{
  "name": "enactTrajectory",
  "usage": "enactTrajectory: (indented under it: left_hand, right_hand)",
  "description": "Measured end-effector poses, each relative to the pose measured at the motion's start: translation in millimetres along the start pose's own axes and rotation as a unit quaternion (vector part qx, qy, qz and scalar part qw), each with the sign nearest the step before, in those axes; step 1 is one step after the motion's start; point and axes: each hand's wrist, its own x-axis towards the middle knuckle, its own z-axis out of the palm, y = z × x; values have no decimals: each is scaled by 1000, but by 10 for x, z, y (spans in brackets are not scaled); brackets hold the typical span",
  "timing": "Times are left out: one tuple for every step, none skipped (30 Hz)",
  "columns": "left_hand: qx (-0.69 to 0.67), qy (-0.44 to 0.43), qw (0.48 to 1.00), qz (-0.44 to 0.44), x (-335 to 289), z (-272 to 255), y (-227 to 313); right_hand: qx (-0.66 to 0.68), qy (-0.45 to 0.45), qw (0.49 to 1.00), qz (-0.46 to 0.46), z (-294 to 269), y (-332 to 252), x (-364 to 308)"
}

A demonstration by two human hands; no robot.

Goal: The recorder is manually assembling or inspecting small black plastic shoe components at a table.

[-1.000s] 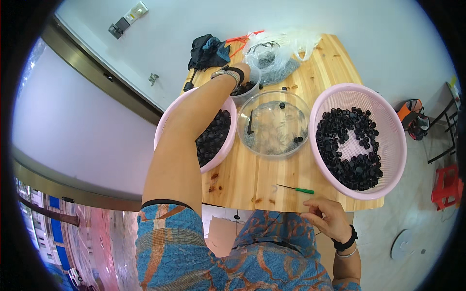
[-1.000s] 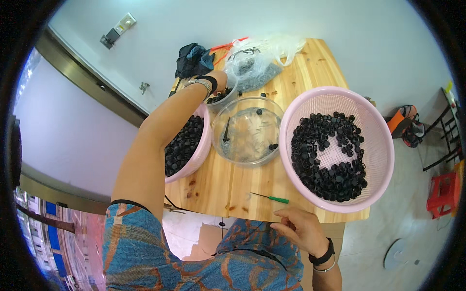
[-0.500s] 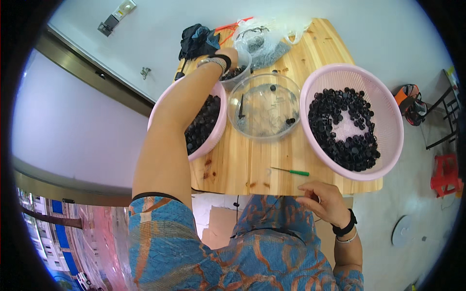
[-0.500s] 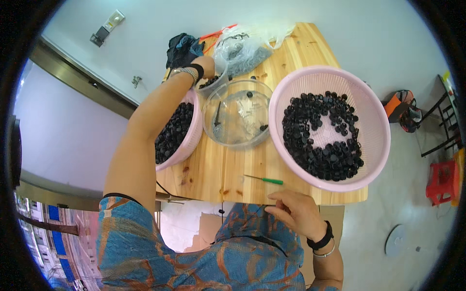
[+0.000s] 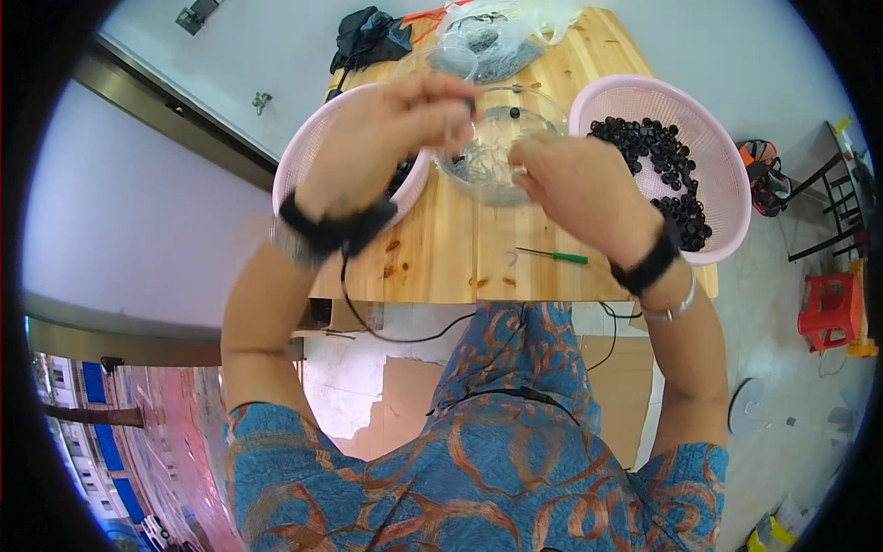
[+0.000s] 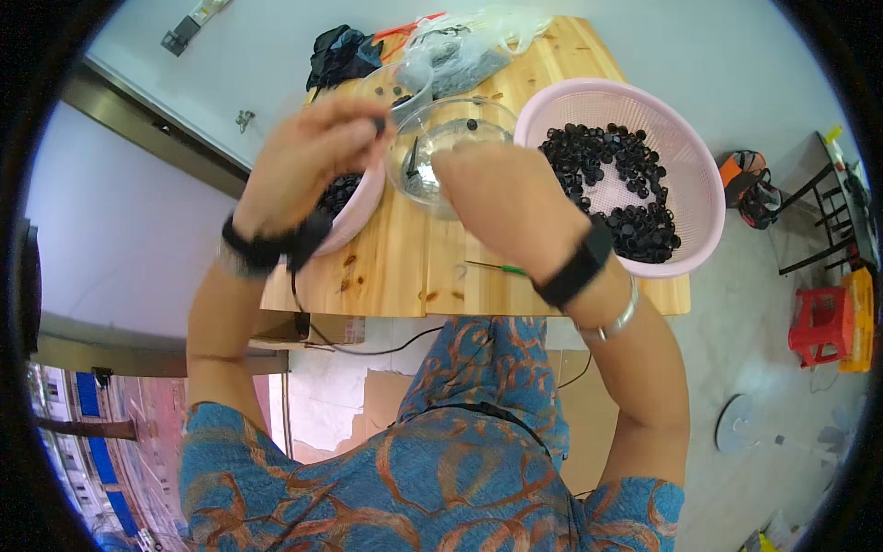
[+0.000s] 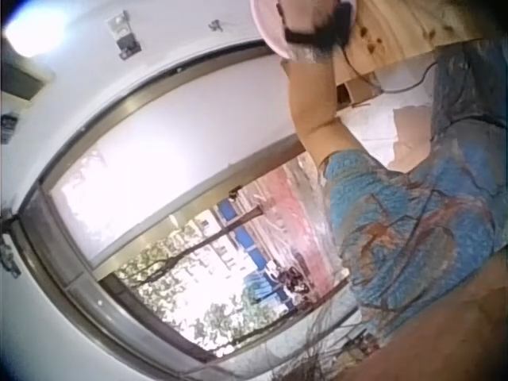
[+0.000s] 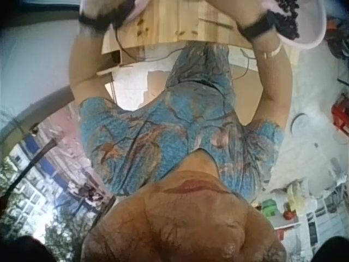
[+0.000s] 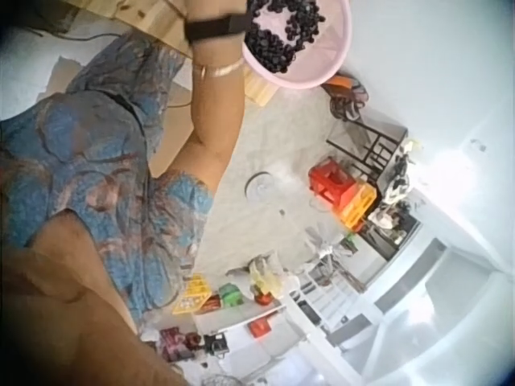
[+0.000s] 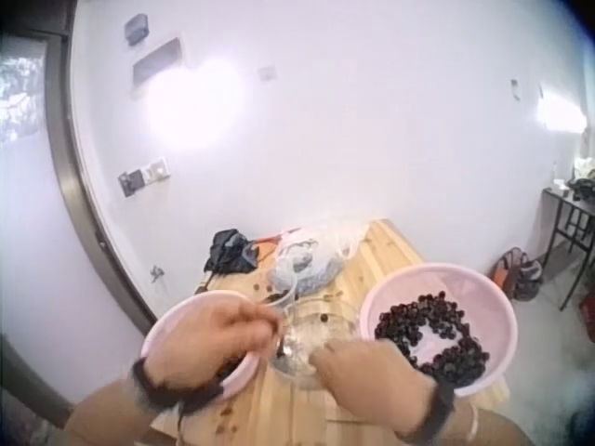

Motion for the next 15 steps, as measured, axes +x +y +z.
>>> enactTrajectory:
  left_hand:
    - [20, 7, 1000, -18, -218, 95, 44]
    - [-39, 47, 997, -43, -478, 195, -17]
    - [-70, 42, 995, -52, -661, 239, -119]
    - [-86, 38, 993, -75, -851, 268, -212]
    - [-122, 51, 986, -105, -1037, 328, -326]
    - [-172, 47, 977, -116, -1173, 377, -466]
    - [-219, 42, 967, -125, -1278, 431, -587]
    - [-225, 50, 965, -125, -1334, 510, -720]
    - [-253, 50, 958, -128, -1394, 579, -849]
    - [-281, 52, 950, -130, -1448, 635, -975]
    - [-284, 50, 949, -129, -1480, 695, -1100]
    - [-319, 52, 936, -139, -1512, 767, -1172]
    - [-352, 53, 922, -150, -1537, 828, -1222]
    - [-353, 52, 923, -148, -1551, 882, -1249]
    - [-383, 46, 910, -149, -1545, 944, -1281]
  right_hand:
    - [-2, -2, 1000, 1, 54, 40, 117]
    - [-22, -10, 1000, 1, 131, 70, 233]
    - [-45, -19, 999, 6, 216, 116, 335]
    - [-61, -24, 998, 15, 319, 153, 451]
    - [-74, -30, 997, 21, 415, 154, 571]
    - [-94, -91, 990, 51, 408, 88, 697]
    - [-100, -99, 988, 61, 450, 87, 808]
    - [-108, -109, 985, 75, 535, 128, 905]
    - [-100, -113, 984, 95, 644, 231, 998]
    - [-90, -117, 982, 114, 735, 305, 1080]
    - [-104, -169, 971, 133, 728, 294, 1138]
    - [-107, -168, 971, 133, 767, 315, 1183]
    - [-103, -189, 964, 156, 839, 365, 1210]
    - [-98, -209, 957, 177, 947, 453, 1235]
    - [-89, -190, 955, 210, 1134, 615, 1224]
